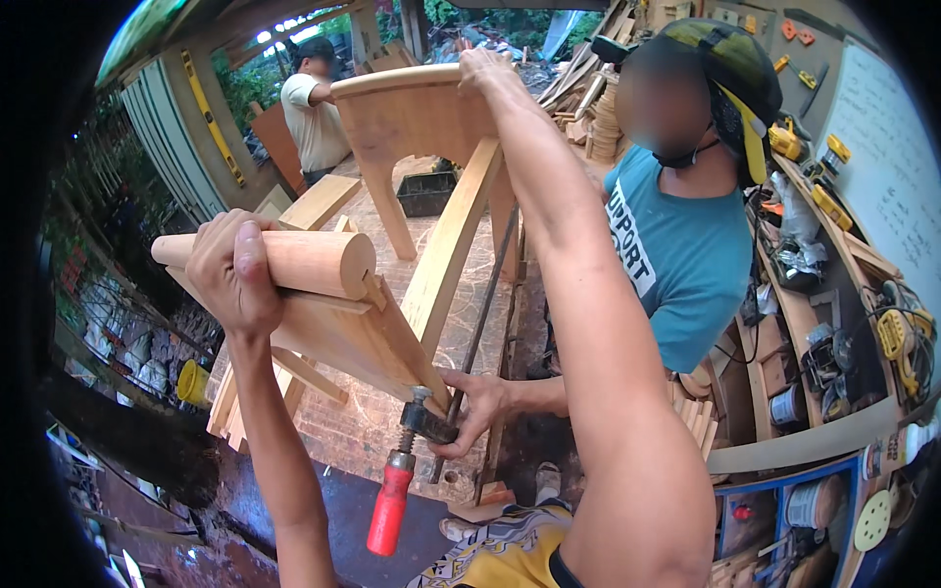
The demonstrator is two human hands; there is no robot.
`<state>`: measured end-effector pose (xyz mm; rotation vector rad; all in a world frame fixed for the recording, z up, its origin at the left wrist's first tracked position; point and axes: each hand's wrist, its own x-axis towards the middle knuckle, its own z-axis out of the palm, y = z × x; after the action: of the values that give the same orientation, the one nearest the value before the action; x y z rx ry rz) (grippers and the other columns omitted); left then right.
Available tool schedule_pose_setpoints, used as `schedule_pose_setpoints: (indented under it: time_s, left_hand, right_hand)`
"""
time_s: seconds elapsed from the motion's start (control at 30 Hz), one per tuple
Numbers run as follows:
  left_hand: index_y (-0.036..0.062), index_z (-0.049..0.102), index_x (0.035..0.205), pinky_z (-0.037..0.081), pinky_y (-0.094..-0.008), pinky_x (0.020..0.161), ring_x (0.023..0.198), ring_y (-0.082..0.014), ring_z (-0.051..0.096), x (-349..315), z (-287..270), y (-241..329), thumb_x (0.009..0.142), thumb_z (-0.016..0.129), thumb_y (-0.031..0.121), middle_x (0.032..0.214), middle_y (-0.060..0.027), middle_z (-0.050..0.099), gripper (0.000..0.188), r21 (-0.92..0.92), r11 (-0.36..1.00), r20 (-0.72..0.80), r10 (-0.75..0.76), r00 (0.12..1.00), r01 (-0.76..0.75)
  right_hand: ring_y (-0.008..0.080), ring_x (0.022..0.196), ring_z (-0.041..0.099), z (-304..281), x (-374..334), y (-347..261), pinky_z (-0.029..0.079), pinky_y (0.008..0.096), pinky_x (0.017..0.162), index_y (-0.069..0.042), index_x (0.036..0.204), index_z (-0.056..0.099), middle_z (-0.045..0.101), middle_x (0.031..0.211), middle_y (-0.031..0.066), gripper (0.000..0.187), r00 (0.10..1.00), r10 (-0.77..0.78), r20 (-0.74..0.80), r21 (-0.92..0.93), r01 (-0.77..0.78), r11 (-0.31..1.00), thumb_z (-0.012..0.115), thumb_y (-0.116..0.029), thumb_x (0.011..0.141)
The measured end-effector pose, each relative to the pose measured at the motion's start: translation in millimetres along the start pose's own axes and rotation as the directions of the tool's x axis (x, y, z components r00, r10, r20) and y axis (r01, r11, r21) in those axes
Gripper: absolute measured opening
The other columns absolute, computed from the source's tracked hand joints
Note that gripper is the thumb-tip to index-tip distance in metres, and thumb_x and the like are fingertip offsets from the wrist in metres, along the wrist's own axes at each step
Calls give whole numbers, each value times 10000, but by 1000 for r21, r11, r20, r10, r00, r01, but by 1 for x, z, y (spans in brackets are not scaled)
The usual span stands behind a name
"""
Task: The person holds wooden chair components in place while assembling a wooden chair with a coworker, securing the joints with a bar clamp, and holding pieces as the coworker taps them with a mallet.
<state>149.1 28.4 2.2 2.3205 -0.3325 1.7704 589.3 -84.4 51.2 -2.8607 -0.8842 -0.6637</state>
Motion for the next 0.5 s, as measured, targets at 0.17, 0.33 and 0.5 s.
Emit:
schedule_pose_setpoints:
  time_s: [0.17,0.33,0.5]
  left_hand:
    - [9,622,669,396,-390,639,596,-310,532,2,0,-1,895,524,239,624,-139,539,337,-8,1000,-2,-26,1000,26]
    - [3,636,684,402,-390,645,600,-309,540,0,1,0,893,523,233,625,-144,547,331,-20,999,0,-35,999,35]
    - [-17,647,713,415,-379,753,687,-255,550,-4,-3,-2,950,451,263,681,-110,614,415,19,998,65,-64,996,63]
  right_hand:
    - [323,1211,659,0,1,-1,439,641,1073,-116,1173,711,727,1224,104,530,1000,-13,16,-28,13,1000,876,-362,733]
    - [329,1219,654,2,0,3,429,623,1086,-118,1186,707,715,1257,121,513,1000,5,5,-21,-4,1000,853,-336,745]
    - [320,1260,631,1,-13,-9,405,584,1096,-121,1281,636,690,1314,123,572,1000,-6,-1,-46,6,999,818,-319,776]
